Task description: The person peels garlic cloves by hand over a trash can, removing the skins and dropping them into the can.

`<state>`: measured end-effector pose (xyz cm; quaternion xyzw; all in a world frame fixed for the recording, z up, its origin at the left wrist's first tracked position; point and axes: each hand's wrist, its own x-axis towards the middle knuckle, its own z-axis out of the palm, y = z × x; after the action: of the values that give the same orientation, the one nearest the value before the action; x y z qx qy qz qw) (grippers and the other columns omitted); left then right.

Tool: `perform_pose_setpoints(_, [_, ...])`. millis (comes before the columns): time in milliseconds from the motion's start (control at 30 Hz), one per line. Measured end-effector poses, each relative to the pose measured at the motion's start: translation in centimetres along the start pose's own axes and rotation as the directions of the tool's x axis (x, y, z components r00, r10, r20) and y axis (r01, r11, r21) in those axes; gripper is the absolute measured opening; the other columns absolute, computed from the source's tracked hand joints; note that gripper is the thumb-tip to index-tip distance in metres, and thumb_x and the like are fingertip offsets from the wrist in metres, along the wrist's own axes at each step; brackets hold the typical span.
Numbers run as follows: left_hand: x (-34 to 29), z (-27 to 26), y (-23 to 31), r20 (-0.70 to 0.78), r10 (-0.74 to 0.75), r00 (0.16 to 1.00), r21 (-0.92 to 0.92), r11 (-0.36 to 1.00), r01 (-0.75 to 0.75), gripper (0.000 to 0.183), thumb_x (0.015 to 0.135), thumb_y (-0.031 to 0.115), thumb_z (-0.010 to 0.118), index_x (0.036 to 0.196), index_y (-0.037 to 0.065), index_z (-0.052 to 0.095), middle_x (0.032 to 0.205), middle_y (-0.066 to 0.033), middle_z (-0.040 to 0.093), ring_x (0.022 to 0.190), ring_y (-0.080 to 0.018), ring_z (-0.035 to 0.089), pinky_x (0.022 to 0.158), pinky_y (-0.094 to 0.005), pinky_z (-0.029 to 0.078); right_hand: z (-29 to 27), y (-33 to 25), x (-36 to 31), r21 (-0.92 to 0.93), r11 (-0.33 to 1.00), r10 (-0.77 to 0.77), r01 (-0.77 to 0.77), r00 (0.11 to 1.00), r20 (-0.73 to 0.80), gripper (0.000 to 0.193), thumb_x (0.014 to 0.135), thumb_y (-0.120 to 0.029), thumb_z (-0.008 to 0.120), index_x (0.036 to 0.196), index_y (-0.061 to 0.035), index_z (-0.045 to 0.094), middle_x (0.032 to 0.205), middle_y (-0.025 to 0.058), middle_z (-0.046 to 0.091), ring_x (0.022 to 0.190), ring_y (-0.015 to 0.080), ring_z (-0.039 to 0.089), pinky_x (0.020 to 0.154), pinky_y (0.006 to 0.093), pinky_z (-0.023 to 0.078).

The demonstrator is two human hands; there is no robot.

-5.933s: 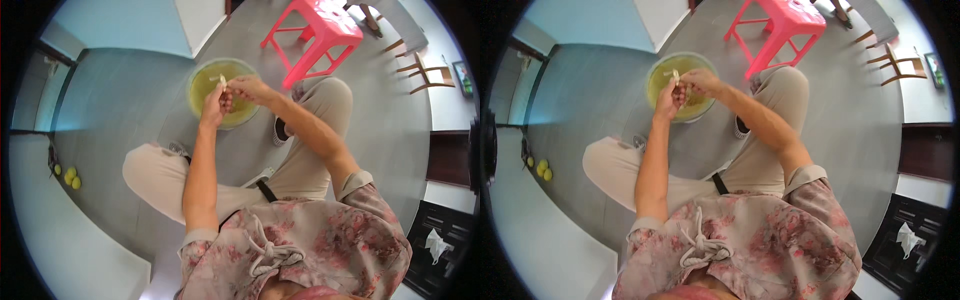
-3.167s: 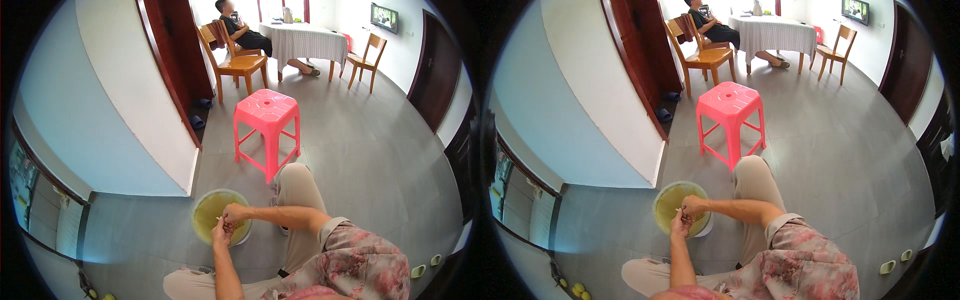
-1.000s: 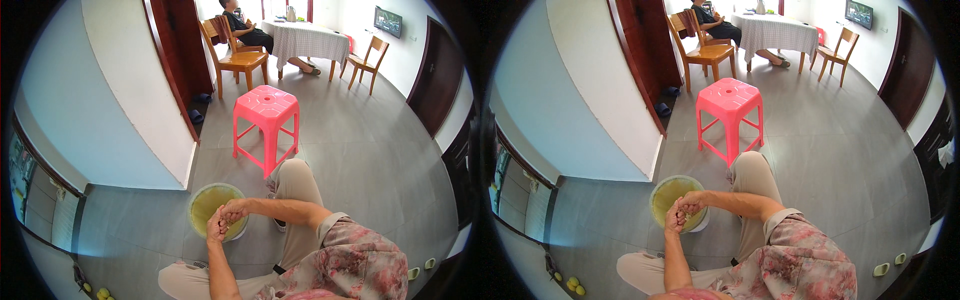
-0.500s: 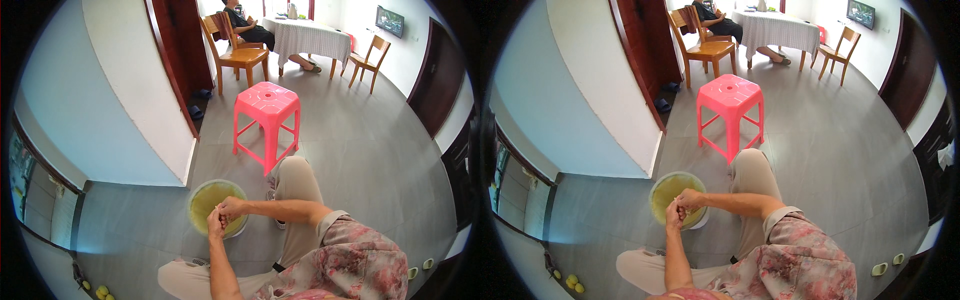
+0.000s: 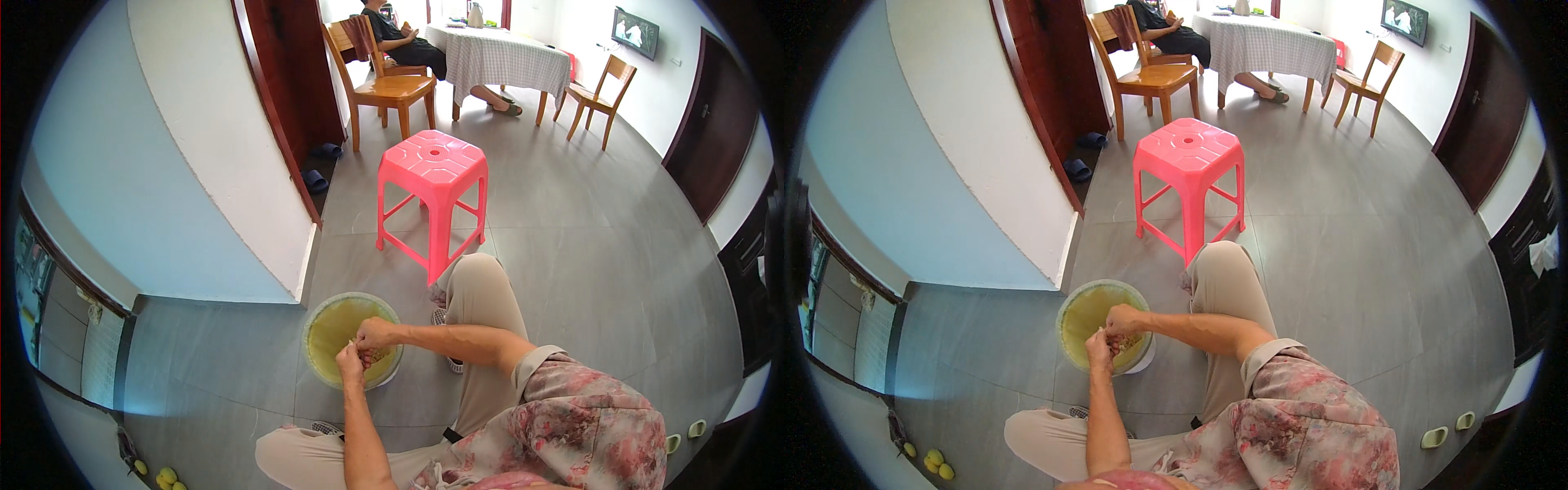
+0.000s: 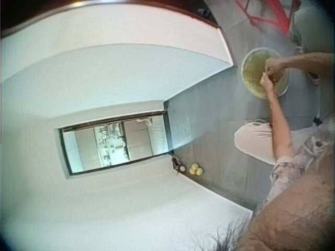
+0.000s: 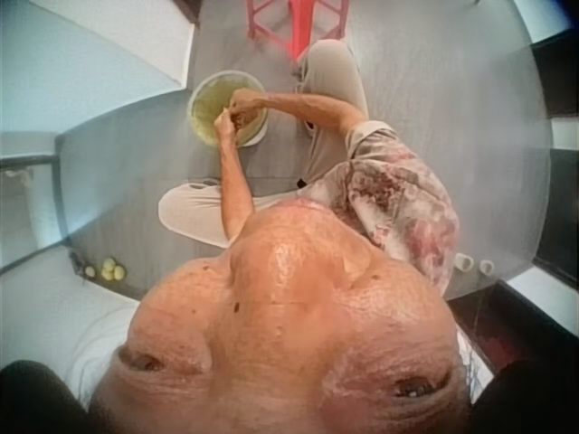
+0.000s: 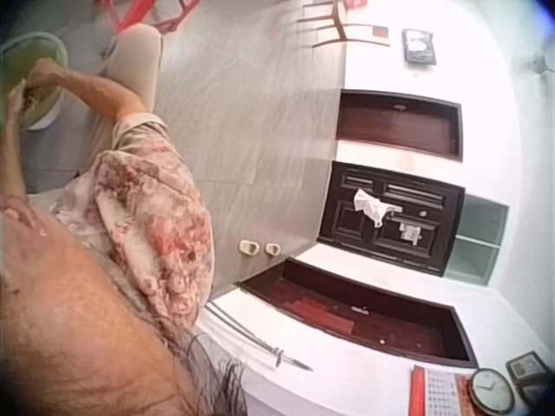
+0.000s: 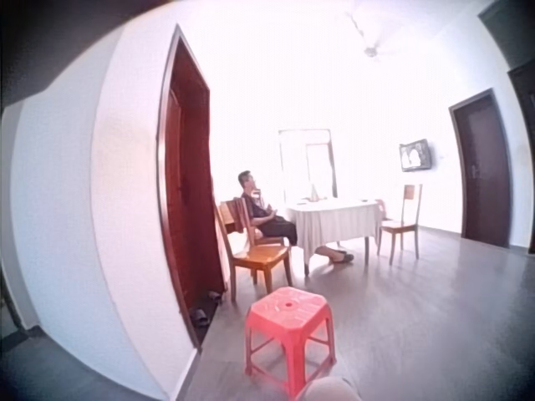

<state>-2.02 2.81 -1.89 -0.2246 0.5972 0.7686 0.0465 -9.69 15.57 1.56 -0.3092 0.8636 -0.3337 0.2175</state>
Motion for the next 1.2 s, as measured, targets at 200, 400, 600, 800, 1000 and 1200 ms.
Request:
perform_pose_setpoints(200, [1.0, -0.9, -0.5, -0.023, -0.090, 0.996, 0.076, 0.993, 0.091, 0.026, 0.093, 0.016, 0.045, 0.082, -0.001, 0.061, 0.064, -0.0069, 0.059, 0.049, -0.0123, 0.050, 0.042, -0.0250, 0.037, 0.7, 0.5, 0.5, -0.156, 0.988, -0.014, 0.011, 1.000, -0.022, 0.030, 0.077, -0.029, 0.058, 0.076, -0.0015, 0.068, 0.076, 0.0210, 0.065, 0.071, 0.0363, 0.064, 0.065, 0.0425, 0.050])
perform_pose_setpoints(400, [0.3, -1.0, -0.6, 0.009, -0.206, 0.979, -0.273, 0.941, 0.200, 0.018, 0.090, 0.019, 0.056, 0.084, 0.003, 0.062, 0.068, -0.0040, 0.058, 0.055, -0.0119, 0.051, 0.046, -0.0234, 0.039, 0.9, 0.0, 0.5, 0.195, 0.972, 0.157, -0.130, 0.979, -0.132, 0.025, 0.078, -0.022, 0.059, 0.075, 0.0015, 0.068, 0.070, 0.0165, 0.064, 0.063, 0.0292, 0.061, 0.060, 0.0391, 0.048])
perform_pose_setpoints(600, [0.1, -0.9, 0.1, 0.205, -0.203, 0.958, -0.430, 0.860, 0.274, 0.017, 0.089, 0.025, 0.063, 0.086, 0.008, 0.063, 0.071, 0.0005, 0.057, 0.060, -0.0105, 0.050, 0.053, -0.0213, 0.040, 0.8, -0.4, -0.1, 0.785, 0.541, 0.295, -0.302, 0.942, 0.159, 0.020, 0.088, -0.021, 0.056, 0.083, -0.0048, 0.067, 0.063, -0.0031, 0.051, 0.049, 0.0070, 0.042, 0.043, 0.0247, 0.031])
perform_pose_setpoints(800, [0.0, -1.1, -0.1, 0.150, -0.182, 0.972, -0.430, 0.873, 0.230, 0.016, 0.088, 0.024, 0.066, 0.086, 0.008, 0.064, 0.070, 0.0021, 0.056, 0.060, -0.0077, 0.049, 0.051, -0.0203, 0.040, 0.3, -0.6, 0.0, 0.867, 0.269, 0.231, -0.420, 0.902, 0.365, 0.016, 0.089, -0.022, 0.058, 0.083, -0.0084, 0.065, 0.059, -0.0054, 0.046, 0.047, 0.0028, 0.035, 0.041, 0.0215, 0.025])
perform_pose_setpoints(1000, [0.5, -1.3, -0.8, 0.031, -0.181, 0.983, -0.367, 0.913, 0.179, 0.018, 0.086, 0.020, 0.068, 0.077, 0.006, 0.062, 0.066, 0.0002, 0.055, 0.053, -0.0087, 0.047, 0.045, -0.0206, 0.038, 1.2, -0.2, -0.4, 0.756, 0.611, 0.197, -0.237, 0.970, 0.144, 0.021, 0.088, -0.024, 0.061, 0.078, -0.0059, 0.065, 0.061, -0.0029, 0.052, 0.049, 0.0055, 0.042, 0.043, 0.0227, 0.031])
perform_pose_setpoints(1200, [0.0, -1.0, -0.5, -0.037, -0.174, 0.984, -0.329, 0.932, 0.152, 0.018, 0.085, 0.019, 0.069, 0.076, 0.005, 0.061, 0.063, 0.0001, 0.053, 0.051, -0.0092, 0.047, 0.044, -0.0214, 0.038, 1.1, -0.7, -0.5, 0.405, 0.907, 0.192, -0.116, 0.970, -0.152, 0.029, 0.084, -0.030, 0.064, 0.075, -0.0020, 0.067, 0.063, 0.0076, 0.061, 0.055, 0.0163, 0.054, 0.053, 0.0329, 0.044])
